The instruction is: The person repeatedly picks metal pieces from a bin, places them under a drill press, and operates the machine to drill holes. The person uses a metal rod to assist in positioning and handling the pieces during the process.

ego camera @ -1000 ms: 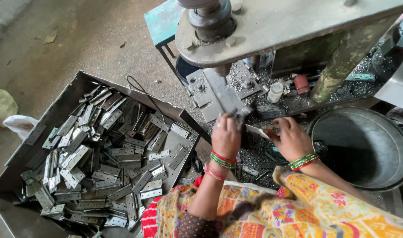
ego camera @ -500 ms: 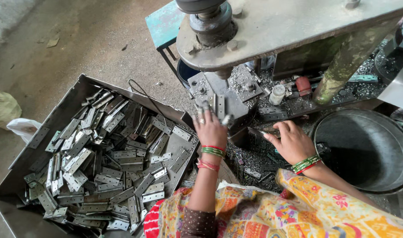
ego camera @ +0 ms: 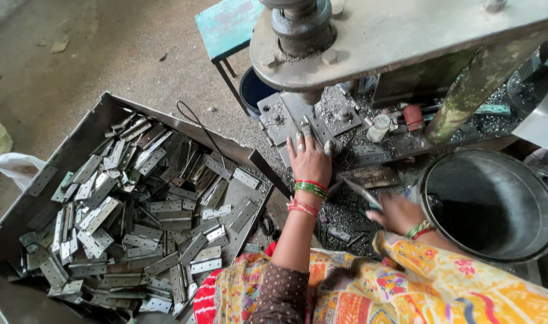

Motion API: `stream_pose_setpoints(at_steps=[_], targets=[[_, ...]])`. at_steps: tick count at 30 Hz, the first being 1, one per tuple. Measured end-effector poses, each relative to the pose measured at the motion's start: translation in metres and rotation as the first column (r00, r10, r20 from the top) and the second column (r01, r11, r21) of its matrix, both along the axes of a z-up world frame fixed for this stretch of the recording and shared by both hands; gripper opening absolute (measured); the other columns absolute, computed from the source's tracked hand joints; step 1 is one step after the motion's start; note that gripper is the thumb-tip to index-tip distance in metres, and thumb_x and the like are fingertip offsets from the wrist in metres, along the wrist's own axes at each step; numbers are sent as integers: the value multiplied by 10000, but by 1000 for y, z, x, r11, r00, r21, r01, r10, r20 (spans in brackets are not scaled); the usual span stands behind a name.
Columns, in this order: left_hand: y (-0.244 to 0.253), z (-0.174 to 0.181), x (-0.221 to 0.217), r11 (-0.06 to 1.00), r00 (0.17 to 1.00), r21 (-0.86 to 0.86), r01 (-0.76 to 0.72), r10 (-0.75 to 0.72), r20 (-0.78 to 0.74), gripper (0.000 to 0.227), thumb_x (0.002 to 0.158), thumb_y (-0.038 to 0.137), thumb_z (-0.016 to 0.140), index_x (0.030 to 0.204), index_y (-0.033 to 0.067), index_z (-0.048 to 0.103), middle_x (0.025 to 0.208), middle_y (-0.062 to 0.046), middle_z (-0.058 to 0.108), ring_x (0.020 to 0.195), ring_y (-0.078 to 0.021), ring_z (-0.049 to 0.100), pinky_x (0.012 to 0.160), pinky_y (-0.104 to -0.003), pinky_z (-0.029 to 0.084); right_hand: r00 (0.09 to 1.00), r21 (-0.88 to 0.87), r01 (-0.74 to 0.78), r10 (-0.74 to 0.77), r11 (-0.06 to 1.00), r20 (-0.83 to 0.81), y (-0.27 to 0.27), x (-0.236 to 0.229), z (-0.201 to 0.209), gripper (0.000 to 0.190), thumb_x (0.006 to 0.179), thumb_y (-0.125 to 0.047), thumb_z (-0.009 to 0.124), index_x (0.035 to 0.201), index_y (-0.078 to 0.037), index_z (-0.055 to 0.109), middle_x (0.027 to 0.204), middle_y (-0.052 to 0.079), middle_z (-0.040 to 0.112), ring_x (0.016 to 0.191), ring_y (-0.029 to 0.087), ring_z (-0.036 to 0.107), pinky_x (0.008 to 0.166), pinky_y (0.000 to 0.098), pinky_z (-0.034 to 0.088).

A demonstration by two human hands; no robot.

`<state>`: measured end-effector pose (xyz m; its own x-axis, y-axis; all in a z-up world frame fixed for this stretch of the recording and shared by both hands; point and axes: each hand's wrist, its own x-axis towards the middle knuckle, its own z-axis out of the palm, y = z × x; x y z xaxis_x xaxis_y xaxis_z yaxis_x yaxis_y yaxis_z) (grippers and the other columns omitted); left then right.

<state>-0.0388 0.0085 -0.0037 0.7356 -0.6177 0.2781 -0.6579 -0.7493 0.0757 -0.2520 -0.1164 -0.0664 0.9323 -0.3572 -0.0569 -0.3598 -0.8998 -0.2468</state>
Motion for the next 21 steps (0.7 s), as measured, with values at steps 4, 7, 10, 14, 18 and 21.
stream_pose_setpoints(at_steps=[4,7,10,14,18,21], targets=[[2,-4,-1,1000,999,-4,24,-24,-28,413,998,321,501,1161,33,748,1292,-139,628,1327,-321,518,1264,-581,186,948,110,77,-39,991,-317,-6,-3,-26,460,961,-513,579,1172,-105,548,777,163,724,731,357,756,646,480,601],[2,-7,-1,996,998,-84,36,-32,58,436,1031,356,499,1099,15,762,1320,-155,615,1347,-342,506,1242,-579,197,951,176,78,-20,981,-310,-13,2,-22,464,907,-522,655,1054,-86,588,791,193,732,768,397,740,687,517,581],[-3,-4,10,995,991,-95,43,-30,131,381,948,324,522,999,43,773,1416,-190,579,1332,-344,495,1193,-575,192,960,92,63,-35,994,-278,-25,21,-4,463,878,-517,691,1017,-83,609,834,198,731,807,414,733,715,536,581],[-11,0,15,999,999,40,4,-2,-47,351,981,270,514,1084,51,768,1352,-159,598,1396,-336,467,1248,-591,158,980,111,31,-8,993,-198,-22,14,-3,457,872,-499,689,1009,-69,613,823,192,735,788,405,742,713,531,590],[-13,8,23,1000,1000,23,14,-15,19,346,932,240,517,1091,56,764,1342,-151,607,1385,-332,468,1228,-602,154,969,140,133,-99,981,-228,-8,-6,-32,428,932,-468,619,1111,-80,596,788,191,735,742,374,759,677,511,609],[-2,1,15,1000,1000,-2,21,-21,10,318,934,235,529,1050,68,773,1340,-156,622,1383,-333,481,1238,-595,162,967,178,124,-79,976,-242,-5,-15,-48,419,924,-487,632,1061,-91,635,793,184,735,752,376,747,689,509,598]])
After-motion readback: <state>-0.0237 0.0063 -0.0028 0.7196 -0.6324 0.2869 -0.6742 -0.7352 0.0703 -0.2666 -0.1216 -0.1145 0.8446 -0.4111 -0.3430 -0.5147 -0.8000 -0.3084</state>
